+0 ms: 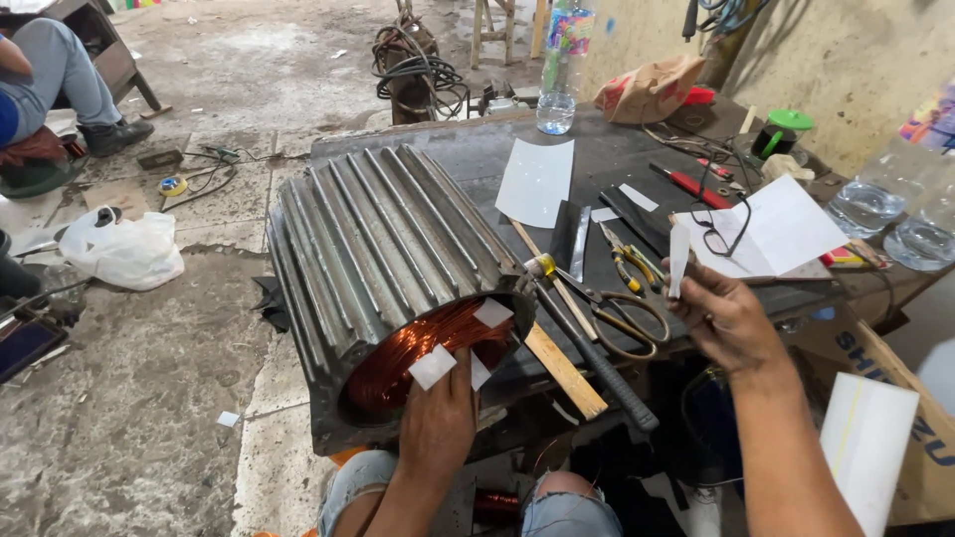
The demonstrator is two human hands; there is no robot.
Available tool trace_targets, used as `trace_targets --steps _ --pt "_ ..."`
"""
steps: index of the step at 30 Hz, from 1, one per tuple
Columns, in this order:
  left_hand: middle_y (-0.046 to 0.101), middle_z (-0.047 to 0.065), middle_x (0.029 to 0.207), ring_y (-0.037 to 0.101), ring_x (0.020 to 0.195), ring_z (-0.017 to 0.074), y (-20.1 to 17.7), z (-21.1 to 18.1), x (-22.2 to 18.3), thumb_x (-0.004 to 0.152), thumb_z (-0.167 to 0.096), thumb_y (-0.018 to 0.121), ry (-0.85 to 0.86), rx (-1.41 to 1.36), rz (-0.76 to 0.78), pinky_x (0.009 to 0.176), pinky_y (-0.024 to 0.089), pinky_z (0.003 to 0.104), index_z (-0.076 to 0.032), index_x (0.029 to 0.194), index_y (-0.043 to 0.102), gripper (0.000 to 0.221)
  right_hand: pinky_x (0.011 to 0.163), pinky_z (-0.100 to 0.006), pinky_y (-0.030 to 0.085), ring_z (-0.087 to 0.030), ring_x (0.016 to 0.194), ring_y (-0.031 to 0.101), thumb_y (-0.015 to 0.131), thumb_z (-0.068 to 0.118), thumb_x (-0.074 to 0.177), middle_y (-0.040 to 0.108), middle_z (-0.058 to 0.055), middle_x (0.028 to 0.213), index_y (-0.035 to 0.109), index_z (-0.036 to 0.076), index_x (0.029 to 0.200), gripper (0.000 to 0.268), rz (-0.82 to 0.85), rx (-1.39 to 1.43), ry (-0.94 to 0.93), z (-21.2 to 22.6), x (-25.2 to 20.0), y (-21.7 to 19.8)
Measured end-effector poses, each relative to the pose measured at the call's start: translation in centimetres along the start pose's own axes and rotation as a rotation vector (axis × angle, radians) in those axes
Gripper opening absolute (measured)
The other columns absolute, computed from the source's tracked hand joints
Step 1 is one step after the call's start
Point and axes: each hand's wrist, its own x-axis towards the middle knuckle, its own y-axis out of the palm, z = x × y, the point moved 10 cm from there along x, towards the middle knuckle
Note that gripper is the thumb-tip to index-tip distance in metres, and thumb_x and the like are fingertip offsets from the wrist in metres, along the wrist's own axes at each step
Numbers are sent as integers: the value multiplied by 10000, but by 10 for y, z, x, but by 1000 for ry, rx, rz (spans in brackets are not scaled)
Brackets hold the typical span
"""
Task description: Repairing an electric motor by seating windings and applying insulation strips
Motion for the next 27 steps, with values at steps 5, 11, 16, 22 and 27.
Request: trace_targets --steps 5,11,16,22,27 --pt "628 307 1209 653 1000 444 -36 -9 7 973 -32 642 19 -109 -82 854 594 511 86 1461 468 532 827 -261 552 -201 879 681 650 29 950 705 -134 1021 649 -63 1290 353 238 219 -116 12 -68 47" --pt "654 185 1132 661 1039 334 -117 -30 -17 996 -179 634 -217 -644 -246 972 527 415 -13 1301 645 348 772 -268 491 -142 859 670 741 111 829 812 -68 952 852 -24 1034 269 73 -569 -160 17 -171 94" --pt "714 118 1129 753 916 192 -119 -37 -38 928 -265 721 -561 -1144 -158 816 602 290 -41 1234 713 379 864 -283 599 -155 952 806 742 121 847 869 -68 1007 851 51 1060 249 383 -640 -197 -24 -230 189" --pt "794 96 951 750 882 170 -119 -24 -50 837 -215 812 -744 -1201 -51 753 605 265 -51 1057 824 274 831 -263 643 -152 927 800 727 107 856 826 -50 1004 809 79 1131 288 381 -673 -380 -24 -246 215" --pt "813 102 914 779 862 170 -110 -14 -62 812 -169 825 -879 -1185 -46 773 639 250 -32 997 847 231 822 -274 609 -142 917 743 718 131 865 813 -11 1004 776 98 1150 293 346 -812 -502 -22 -253 226"
